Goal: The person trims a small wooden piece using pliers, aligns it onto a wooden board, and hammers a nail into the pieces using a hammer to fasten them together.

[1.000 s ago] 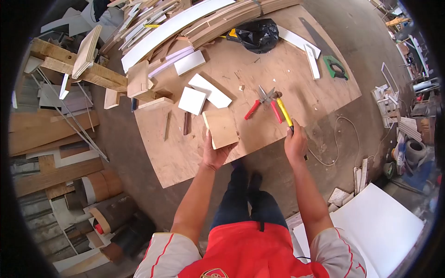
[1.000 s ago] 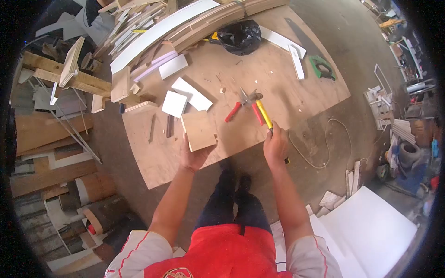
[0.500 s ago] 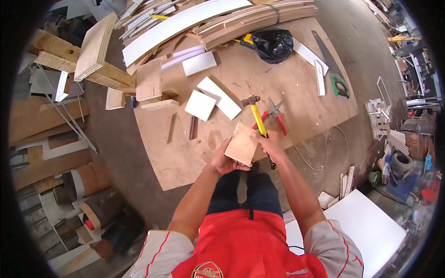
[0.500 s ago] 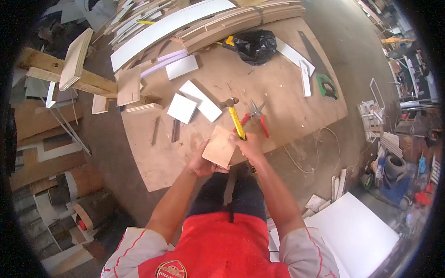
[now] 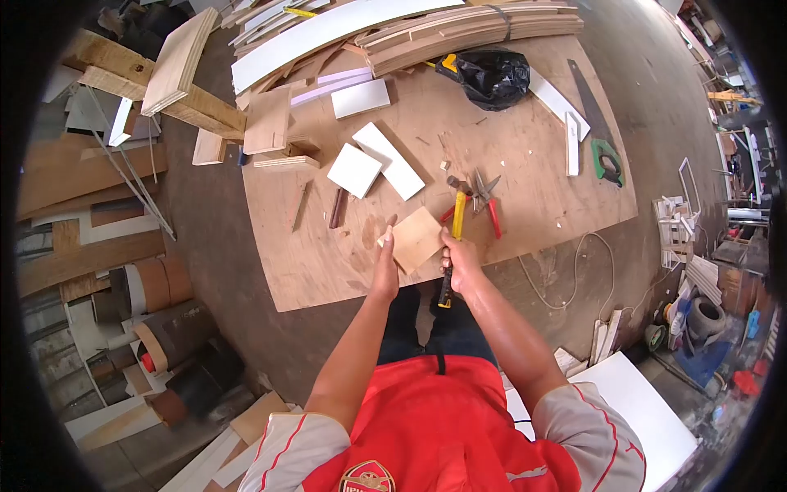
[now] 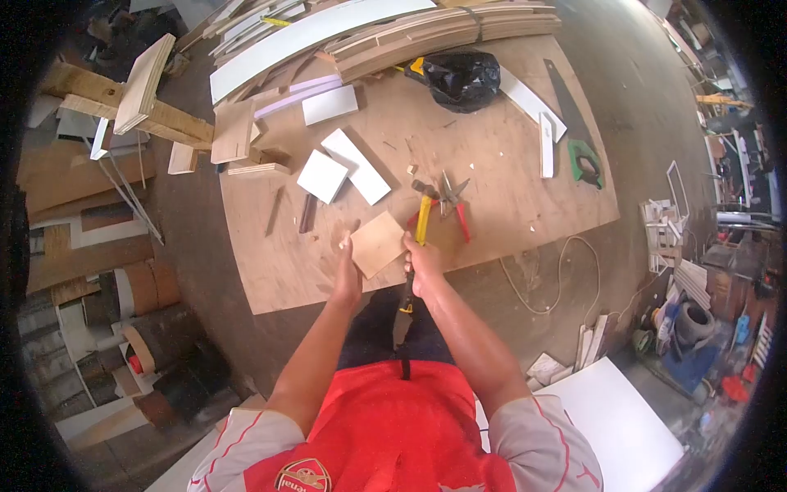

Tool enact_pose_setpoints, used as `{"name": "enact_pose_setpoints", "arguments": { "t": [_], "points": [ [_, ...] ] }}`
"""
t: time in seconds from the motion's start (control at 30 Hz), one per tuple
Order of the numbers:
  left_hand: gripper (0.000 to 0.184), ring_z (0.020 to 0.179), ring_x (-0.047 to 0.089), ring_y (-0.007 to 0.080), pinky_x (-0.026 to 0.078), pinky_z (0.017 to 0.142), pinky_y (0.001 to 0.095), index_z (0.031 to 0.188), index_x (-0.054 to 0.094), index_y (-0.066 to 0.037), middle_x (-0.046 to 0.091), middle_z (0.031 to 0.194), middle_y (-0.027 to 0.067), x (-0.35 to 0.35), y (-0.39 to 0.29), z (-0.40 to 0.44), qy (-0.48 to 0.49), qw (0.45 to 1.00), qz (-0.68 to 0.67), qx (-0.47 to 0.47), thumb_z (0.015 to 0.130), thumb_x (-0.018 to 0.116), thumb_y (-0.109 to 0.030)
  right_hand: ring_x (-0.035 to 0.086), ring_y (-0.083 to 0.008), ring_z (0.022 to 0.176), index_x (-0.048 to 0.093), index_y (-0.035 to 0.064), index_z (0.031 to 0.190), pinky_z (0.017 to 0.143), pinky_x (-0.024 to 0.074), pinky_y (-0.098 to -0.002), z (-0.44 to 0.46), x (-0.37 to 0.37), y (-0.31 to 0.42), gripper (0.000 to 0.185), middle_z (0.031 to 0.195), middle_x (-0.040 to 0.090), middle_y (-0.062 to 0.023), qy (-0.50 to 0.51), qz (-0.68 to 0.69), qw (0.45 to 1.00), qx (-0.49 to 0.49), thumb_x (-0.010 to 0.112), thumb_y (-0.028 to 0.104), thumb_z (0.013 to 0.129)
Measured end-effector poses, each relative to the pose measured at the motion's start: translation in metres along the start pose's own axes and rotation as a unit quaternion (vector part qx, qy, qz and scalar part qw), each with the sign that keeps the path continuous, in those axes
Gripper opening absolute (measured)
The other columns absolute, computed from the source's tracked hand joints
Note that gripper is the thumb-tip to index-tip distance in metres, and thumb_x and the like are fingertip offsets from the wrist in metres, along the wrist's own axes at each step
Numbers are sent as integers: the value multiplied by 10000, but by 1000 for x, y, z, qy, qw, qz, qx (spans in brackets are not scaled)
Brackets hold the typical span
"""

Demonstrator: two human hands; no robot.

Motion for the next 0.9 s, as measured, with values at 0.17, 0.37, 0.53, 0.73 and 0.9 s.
{"name": "enact_pose_setpoints", "arguments": {
  "t": [0.17, 0.37, 0.53, 0.73, 0.9],
  "points": [
    [528, 1368, 577, 272, 451, 1165, 406, 1479, 579, -21, 610, 1475, 151, 9, -26, 2, 16, 998, -53, 40, 1129, 432, -387, 433, -83, 470, 555, 165, 874, 474, 376, -316, -19, 0, -3, 334, 607, 420, 70, 34, -74, 997, -5, 739, 398, 1026],
    [569, 1214, 669, 302, 505, 1068, 407, 1340, 691, -28, 720, 1245, 219, 24, -46, -5, -126, 971, 204, 0, 1118, 442, -489, 552, -178, 535, 614, 34, 1112, 522, 449, -378, 24, -47, -25, 227, 701, 562, -39, -63, -324, 868, -372, 688, 239, 1049],
    [682, 1112, 695, 383, 507, 1011, 449, 1251, 735, 9, 727, 1187, 284, 25, -32, 13, -167, 900, 384, 120, 1129, 384, -563, 660, -495, 1159, 578, 23, 1421, 952, 522, -540, -50, -67, 9, 463, 1180, 705, -290, -9, -467, 815, -343, 664, 262, 1034],
    [684, 1128, 693, 410, 498, 1016, 459, 1202, 758, 9, 736, 1151, 297, 31, -31, 7, -190, 918, 344, 54, 1136, 358, -542, 706, -477, 943, 541, 113, 1535, 796, 559, -554, -83, -91, -13, 508, 1058, 722, -241, 49, -465, 735, -491, 648, 198, 1046],
    [700, 1061, 713, 396, 514, 983, 460, 1169, 759, 37, 750, 1090, 282, 30, -25, 16, -206, 888, 393, 117, 1138, 358, -536, 688, -425, 789, 510, 154, 1589, 693, 551, -529, -86, -99, -34, 561, 893, 667, -193, 15, -498, 712, -495, 647, 178, 1046]
  ]
}}
Point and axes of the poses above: each hand's wrist, its own z-axis towards the middle knuckle, its own x-axis out of the palm, y = z × x, the point moved 4 cm from there along z, towards the middle knuckle
